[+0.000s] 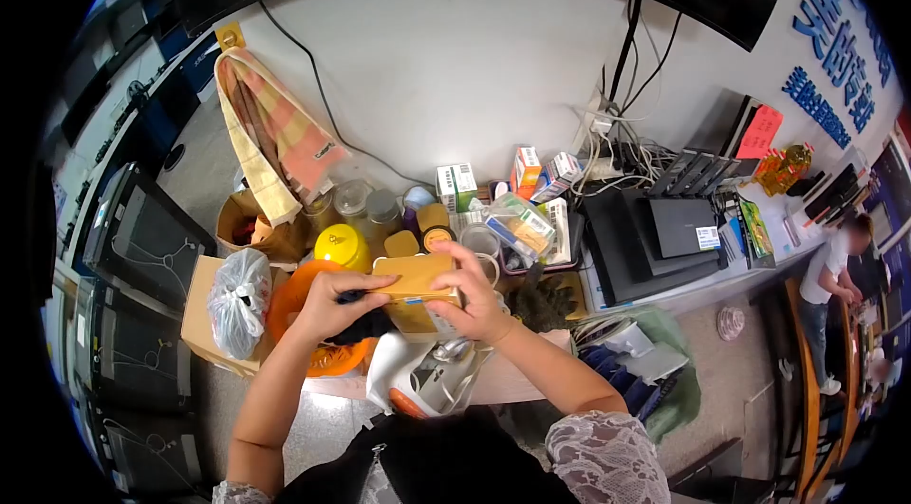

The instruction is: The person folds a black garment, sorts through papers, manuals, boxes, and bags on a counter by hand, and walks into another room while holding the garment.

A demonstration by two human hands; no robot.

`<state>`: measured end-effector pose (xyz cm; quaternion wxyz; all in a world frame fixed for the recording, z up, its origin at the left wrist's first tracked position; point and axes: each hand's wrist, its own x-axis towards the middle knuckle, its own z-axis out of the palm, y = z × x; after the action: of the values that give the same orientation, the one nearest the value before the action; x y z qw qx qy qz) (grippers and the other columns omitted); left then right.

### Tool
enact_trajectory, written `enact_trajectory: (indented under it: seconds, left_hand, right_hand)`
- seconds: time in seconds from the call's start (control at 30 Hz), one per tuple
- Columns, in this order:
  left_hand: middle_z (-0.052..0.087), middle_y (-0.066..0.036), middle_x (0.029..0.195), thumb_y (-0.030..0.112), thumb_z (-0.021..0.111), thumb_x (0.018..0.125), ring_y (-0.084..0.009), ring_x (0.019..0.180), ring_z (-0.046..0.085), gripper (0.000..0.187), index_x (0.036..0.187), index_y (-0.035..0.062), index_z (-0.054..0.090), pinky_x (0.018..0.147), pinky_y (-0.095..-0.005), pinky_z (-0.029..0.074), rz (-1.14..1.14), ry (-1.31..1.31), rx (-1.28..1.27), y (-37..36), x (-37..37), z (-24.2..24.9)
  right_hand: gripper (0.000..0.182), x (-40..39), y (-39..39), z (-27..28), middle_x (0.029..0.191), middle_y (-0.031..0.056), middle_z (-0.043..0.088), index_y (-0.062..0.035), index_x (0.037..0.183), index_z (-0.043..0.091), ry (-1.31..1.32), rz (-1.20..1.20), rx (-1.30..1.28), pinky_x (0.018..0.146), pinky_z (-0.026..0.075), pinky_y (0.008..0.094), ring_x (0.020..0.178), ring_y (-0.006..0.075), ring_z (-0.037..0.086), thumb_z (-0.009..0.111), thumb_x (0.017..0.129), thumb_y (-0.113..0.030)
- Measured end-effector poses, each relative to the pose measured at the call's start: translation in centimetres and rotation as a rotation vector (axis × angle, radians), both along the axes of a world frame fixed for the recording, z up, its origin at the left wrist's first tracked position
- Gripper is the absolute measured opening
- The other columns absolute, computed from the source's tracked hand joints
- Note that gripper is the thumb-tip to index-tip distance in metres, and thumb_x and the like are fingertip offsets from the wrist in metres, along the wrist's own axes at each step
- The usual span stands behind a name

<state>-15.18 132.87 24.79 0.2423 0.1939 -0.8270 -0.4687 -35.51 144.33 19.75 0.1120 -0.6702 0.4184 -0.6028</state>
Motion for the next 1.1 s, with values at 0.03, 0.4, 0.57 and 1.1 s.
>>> enact_trajectory:
  seconds: [0.03,0.4,0.57,1.1]
  left_hand:
    - [0.067,-0.008,0.08,0.014,0.069,0.076,-0.0151,0.07,0.061,0.025,0.101,0.0101,0.067,0.067,-0.0251,0.048,-0.02,-0.028,-0.12,0.2,-0.1,0.4]
    - [0.046,-0.003,0.055,0.013,0.07,0.071,-0.0185,0.044,0.048,0.032,0.103,0.0168,0.067,0.042,-0.0295,0.041,0.059,0.116,-0.677,2.6,1.6,-3.2]
    - [0.045,-0.001,0.058,0.016,0.072,0.068,-0.0169,0.045,0.047,0.036,0.104,0.0197,0.067,0.041,-0.0291,0.04,-0.104,0.077,-0.658,2.7,3.5,-3.6]
    - [0.065,-0.012,0.078,0.004,0.059,0.077,-0.0188,0.071,0.061,0.013,0.087,-0.0034,0.066,0.068,-0.0258,0.045,0.689,0.192,-0.11,7.0,15.5,-7.2]
  right_hand:
    - [0.026,0.1,0.0,-0.4,0.129,0.0216,0.036,-0.009,0.096,0.052,-0.062,0.001,-0.017,0.1,0.029,0.0431,0.117,0.0358,0.04,0.068,0.076,-0.014]
    - [0.039,0.7,0.5,-2.3,0.133,0.0215,0.03,-0.0077,0.104,0.055,0.022,0.018,-0.037,0.093,0.037,0.0422,0.11,0.0319,0.046,0.071,0.075,-0.029]
    - [0.067,1.7,1.2,-1.9,0.132,0.0197,0.034,-0.0084,0.12,0.048,0.042,0.05,0.089,0.094,0.037,0.0404,0.114,0.0339,0.043,0.079,0.065,-0.029]
    - [0.066,-8.0,-8.5,7.6,0.104,0.0064,0.049,-0.01,0.112,0.036,-0.241,-0.175,0.052,0.086,0.043,0.0304,0.103,0.0172,0.047,0.079,0.062,-0.005]
